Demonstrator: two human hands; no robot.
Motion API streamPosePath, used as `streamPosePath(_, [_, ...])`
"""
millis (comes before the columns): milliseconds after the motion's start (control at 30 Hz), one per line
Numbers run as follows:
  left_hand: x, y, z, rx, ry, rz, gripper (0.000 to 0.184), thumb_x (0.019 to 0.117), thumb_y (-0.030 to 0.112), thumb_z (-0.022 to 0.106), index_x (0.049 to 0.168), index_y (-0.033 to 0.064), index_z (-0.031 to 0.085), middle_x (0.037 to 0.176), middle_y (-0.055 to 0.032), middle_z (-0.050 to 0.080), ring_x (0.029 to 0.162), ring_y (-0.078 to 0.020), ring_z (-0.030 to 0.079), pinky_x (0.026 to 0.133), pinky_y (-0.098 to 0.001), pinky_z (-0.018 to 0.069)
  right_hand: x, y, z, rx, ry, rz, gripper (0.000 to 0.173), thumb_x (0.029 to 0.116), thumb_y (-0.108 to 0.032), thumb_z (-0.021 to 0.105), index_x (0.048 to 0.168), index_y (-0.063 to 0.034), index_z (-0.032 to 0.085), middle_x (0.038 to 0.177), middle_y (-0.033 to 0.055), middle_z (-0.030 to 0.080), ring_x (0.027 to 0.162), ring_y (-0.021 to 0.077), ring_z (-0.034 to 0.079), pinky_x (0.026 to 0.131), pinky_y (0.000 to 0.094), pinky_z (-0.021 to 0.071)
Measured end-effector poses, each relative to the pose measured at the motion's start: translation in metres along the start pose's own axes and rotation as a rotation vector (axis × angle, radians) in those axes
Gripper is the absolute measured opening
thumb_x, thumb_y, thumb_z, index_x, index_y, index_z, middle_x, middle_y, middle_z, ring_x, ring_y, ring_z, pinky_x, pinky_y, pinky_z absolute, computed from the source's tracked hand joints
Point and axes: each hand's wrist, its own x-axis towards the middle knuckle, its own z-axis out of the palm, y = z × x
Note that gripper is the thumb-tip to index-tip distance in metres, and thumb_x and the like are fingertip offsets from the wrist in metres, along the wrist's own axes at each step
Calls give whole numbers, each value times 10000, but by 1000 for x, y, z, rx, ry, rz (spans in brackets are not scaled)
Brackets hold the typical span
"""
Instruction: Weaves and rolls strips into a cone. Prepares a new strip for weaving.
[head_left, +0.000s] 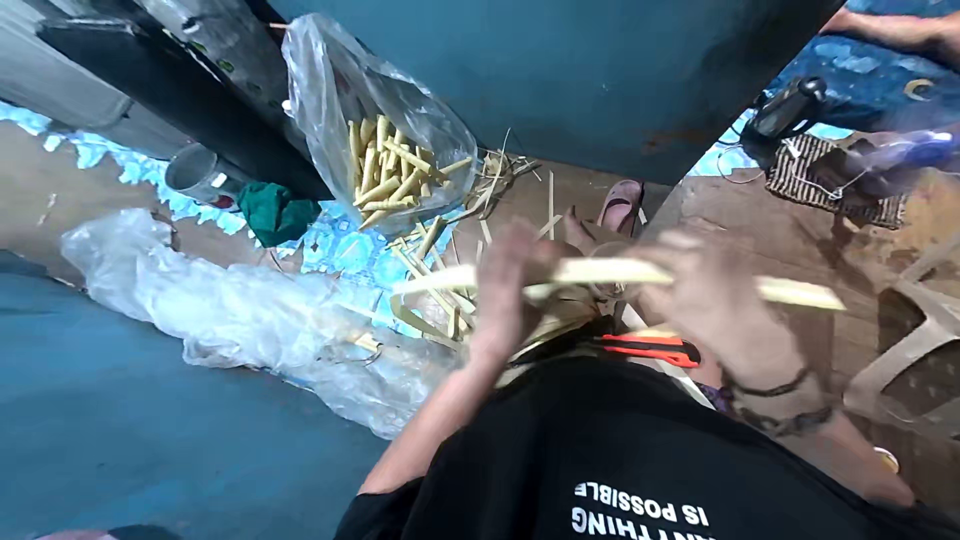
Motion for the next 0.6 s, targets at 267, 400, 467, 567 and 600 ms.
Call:
streamPosePath(267, [6,1,9,-128,-403,-165,186,994,153,644,1126,79,753,1053,-80,754,959,-229,735,873,-478,598,1,2,10,-143,-188,-58,159,967,-119,672,1055,-117,805,932,140,733,846,369,713,714,609,553])
streamPosePath(400, [9,32,8,-339,-224,-14,152,982,82,637,1040,29,766,959,-85,762,885,-167,745,836,-364,612,1,5,25,158,-20,-132,130,913,-212,728,962,-144,828,846,41,747,756,208,712,678,484,590])
streamPosePath(467, [11,29,6,-440,-153,-26,131,962,42,659,1042,-4,751,968,-92,751,886,-142,734,843,-325,615,5,9,18,332,39,-95,118,872,-274,774,932,-191,832,854,-47,751,748,55,689,677,316,587])
streamPosePath(567, [15,45,-2,-820,-36,-159,101,963,17,652,1025,-47,700,925,-76,736,798,-112,722,741,-298,633,9,-6,29,820,175,-83,100,808,-103,822,881,-61,769,886,-15,717,750,25,667,677,193,588])
streamPosePath(600, [18,50,-4,-925,-12,-224,84,965,18,652,1022,-31,690,909,-56,734,771,-114,719,711,-302,634,9,-13,36,950,259,-79,153,798,-48,821,931,-30,746,932,6,714,778,49,682,707,214,612])
